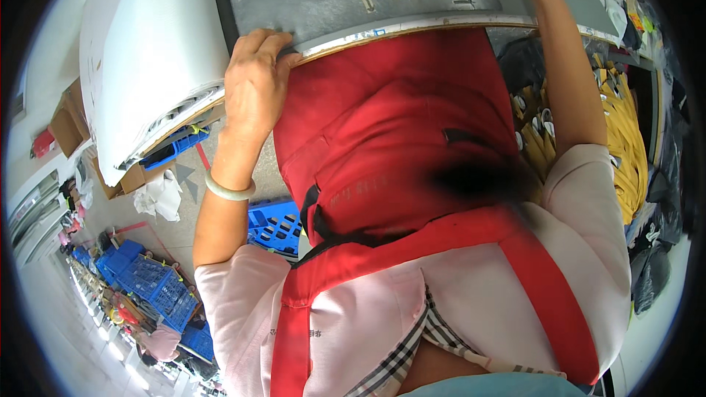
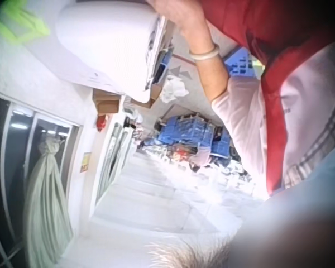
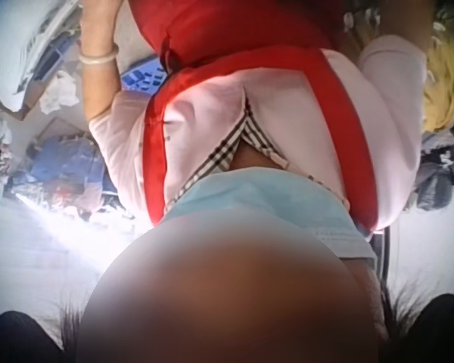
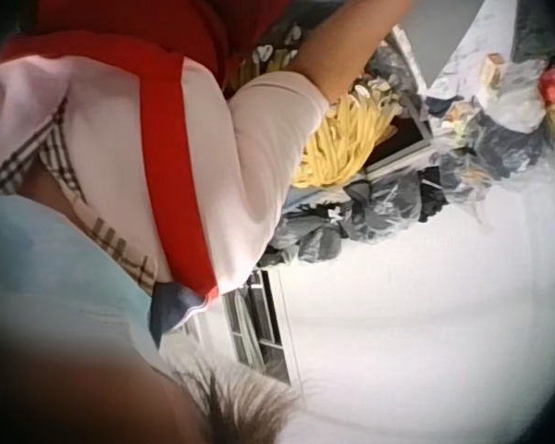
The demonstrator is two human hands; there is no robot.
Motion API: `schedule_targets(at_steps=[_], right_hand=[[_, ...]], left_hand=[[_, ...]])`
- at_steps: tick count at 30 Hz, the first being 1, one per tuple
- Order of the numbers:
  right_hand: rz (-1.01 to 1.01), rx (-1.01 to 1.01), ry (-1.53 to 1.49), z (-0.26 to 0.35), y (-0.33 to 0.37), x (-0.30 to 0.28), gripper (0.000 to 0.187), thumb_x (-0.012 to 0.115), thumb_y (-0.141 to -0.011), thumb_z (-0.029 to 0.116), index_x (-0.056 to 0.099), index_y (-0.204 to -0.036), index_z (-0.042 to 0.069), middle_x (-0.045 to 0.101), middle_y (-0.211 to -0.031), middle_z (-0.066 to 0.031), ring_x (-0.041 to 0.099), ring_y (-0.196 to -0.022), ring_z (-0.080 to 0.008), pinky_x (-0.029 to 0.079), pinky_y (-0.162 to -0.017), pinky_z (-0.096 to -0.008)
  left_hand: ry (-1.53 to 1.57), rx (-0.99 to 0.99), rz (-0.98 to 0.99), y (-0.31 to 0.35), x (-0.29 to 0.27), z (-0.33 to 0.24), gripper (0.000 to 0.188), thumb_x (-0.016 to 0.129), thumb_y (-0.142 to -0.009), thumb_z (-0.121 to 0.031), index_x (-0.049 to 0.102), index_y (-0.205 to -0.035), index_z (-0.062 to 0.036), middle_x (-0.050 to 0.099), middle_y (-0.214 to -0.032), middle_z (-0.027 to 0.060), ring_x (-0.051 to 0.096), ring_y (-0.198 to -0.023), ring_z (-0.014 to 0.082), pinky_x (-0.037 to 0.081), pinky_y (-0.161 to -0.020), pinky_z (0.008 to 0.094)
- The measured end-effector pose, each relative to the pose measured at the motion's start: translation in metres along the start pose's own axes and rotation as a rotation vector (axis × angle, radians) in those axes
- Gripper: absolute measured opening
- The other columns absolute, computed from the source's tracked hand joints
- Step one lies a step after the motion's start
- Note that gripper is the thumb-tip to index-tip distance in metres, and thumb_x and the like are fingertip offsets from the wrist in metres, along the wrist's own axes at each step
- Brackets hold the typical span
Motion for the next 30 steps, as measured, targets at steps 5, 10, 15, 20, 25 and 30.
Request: schedule_targets(at_steps=[5, 10, 15, 20, 25, 30], right_hand=[[0.028, 0.065, -0.1, -0.005, -0.002, -0.001, 0.018, 0.071, -0.095, 0.02, 0.066, -0.091, 0.004, 0.066, -0.085, -0.0034, 0.063, -0.076, -0.0112, 0.053, -0.069, -0.025], [0.036, 0.103, -0.124, 0.006, 0.009, 0.003, 0.02, 0.071, -0.095, 0.022, 0.066, -0.094, 0.003, 0.067, -0.09, -0.0052, 0.065, -0.079, -0.0121, 0.055, -0.072, -0.0244], [0.047, 0.106, -0.128, 0.009, 0.014, 0.004, 0.021, 0.071, -0.096, 0.023, 0.066, -0.096, 0.003, 0.068, -0.091, -0.0053, 0.066, -0.081, -0.0122, 0.056, -0.073, -0.0247], [0.07, 0.102, -0.15, 0.01, 0.015, 0.007, 0.02, 0.071, -0.096, 0.023, 0.066, -0.096, 0.003, 0.069, -0.093, -0.0056, 0.067, -0.082, -0.0125, 0.056, -0.075, -0.0252], [0.07, 0.109, -0.14, 0.009, 0.016, 0.008, 0.02, 0.07, -0.097, 0.024, 0.067, -0.096, 0.004, 0.069, -0.095, -0.0057, 0.067, -0.085, -0.0126, 0.055, -0.077, -0.026], [0.048, 0.121, -0.147, 0.013, 0.02, 0.006, 0.021, 0.07, -0.097, 0.023, 0.067, -0.097, 0.003, 0.069, -0.095, -0.0061, 0.067, -0.086, -0.0131, 0.056, -0.077, -0.0254]], left_hand=[[0.013, -0.019, 0.001, 0.001, 0.0, 0.0, 0.022, 0.077, -0.08, -0.008, 0.071, -0.1, -0.0006, 0.068, -0.1, 0.0129, 0.063, -0.098, 0.0339, 0.052, -0.085, 0.0418], [0.003, -0.009, -0.009, 0.004, 0.0, 0.001, 0.021, 0.077, -0.08, -0.008, 0.071, -0.099, -0.0008, 0.067, -0.098, 0.0125, 0.063, -0.096, 0.0338, 0.052, -0.084, 0.0419], [-0.013, -0.027, -0.017, 0.004, -0.001, -0.001, 0.018, 0.076, -0.082, -0.009, 0.071, -0.098, -0.001, 0.067, -0.095, 0.0117, 0.063, -0.093, 0.0329, 0.052, -0.082, 0.0414], [-0.035, -0.019, -0.023, 0.006, -0.001, -0.002, 0.017, 0.076, -0.082, -0.009, 0.071, -0.097, -0.0011, 0.066, -0.094, 0.0114, 0.063, -0.092, 0.0325, 0.052, -0.082, 0.0413], [-0.042, -0.02, -0.025, 0.007, 0.0, -0.001, 0.017, 0.076, -0.082, -0.009, 0.071, -0.097, -0.0013, 0.066, -0.093, 0.0112, 0.063, -0.092, 0.0324, 0.052, -0.081, 0.0411], [-0.037, 0.007, -0.055, 0.005, -0.001, -0.004, 0.015, 0.076, -0.082, -0.01, 0.071, -0.095, -0.002, 0.066, -0.091, 0.0113, 0.063, -0.088, 0.0328, 0.052, -0.078, 0.0416]])
Point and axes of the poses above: each hand's wrist, its own y-axis away from the middle knuckle, its own x-axis out of the palm, z = x × y, the point moved 8 cm from there along -y, towards the middle knuckle
